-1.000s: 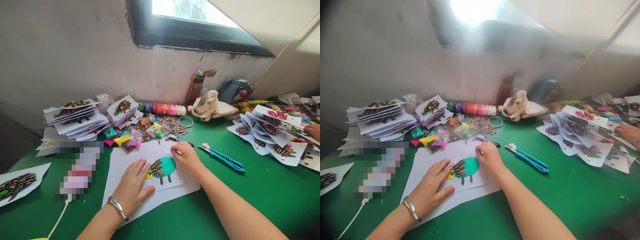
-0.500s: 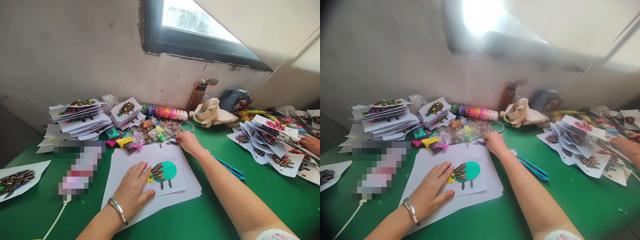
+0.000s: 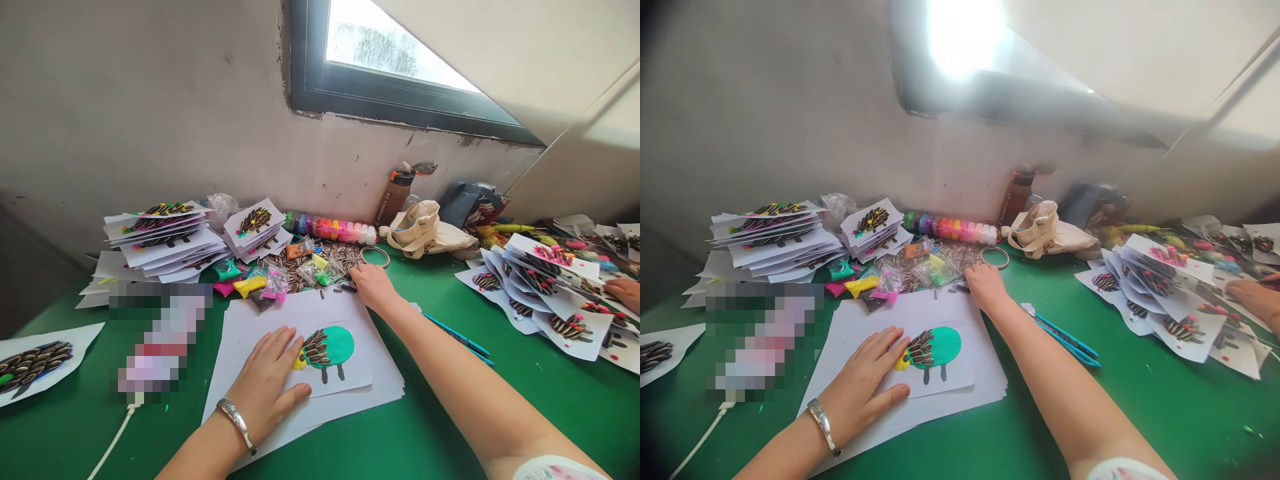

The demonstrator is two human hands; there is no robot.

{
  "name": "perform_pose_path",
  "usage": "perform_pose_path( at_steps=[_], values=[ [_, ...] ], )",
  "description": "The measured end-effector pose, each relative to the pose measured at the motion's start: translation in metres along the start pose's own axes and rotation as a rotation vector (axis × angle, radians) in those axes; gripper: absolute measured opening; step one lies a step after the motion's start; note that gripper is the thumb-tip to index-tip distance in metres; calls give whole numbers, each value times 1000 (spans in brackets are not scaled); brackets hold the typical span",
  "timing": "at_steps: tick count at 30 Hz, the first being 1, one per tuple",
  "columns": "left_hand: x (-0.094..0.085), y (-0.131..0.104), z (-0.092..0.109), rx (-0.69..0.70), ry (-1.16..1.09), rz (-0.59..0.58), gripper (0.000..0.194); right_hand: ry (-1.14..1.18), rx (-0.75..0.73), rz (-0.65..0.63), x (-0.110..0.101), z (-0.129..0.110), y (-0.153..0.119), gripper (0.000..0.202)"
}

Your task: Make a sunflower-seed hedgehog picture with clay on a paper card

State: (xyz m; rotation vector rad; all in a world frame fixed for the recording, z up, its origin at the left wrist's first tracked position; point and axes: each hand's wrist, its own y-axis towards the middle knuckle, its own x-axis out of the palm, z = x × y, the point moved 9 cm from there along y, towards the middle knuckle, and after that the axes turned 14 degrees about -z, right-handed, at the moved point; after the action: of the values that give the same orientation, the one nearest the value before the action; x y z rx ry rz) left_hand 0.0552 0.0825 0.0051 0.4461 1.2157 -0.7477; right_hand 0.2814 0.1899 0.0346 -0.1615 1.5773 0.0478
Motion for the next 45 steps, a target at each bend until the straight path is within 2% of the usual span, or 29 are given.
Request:
perform_pose_path(
  at_steps=[4, 7, 8, 10, 12, 14, 17, 25, 35, 45],
  values=[
    [-2, 0, 1, -1, -11, 4, 60, 96, 37, 99, -18, 9, -17, 27],
    [-3, 1, 1, -12, -16, -21, 60, 265, 47, 183, -29, 4, -47, 27],
    [-3, 1, 2, -12, -20, -25, 60, 518, 25, 216, -28, 2, -59, 23],
    [-5, 2, 3, -11, -24, -31, 59, 944, -21, 126, -12, -14, -75, 17],
    [-6, 3, 5, -12, -19, -40, 58, 1114, -61, 41, 2, -37, -88, 15],
    [-5, 3, 5, -13, -7, -54, 57, 1082, -109, 19, 7, -56, -94, 12],
    [-5, 2, 5, -4, 1, -49, 58, 946, -167, 55, 10, -68, -94, 12],
    [-3, 2, 2, 7, -11, -22, 60, 719, -273, 140, 4, -79, -94, 14],
    [-2, 1, 2, 2, -1, -22, 61, 451, -307, 192, 7, -90, -101, 15],
    [-1, 1, 2, 8, -12, -6, 63, 365, -310, 213, 4, -99, -102, 19]
  ],
)
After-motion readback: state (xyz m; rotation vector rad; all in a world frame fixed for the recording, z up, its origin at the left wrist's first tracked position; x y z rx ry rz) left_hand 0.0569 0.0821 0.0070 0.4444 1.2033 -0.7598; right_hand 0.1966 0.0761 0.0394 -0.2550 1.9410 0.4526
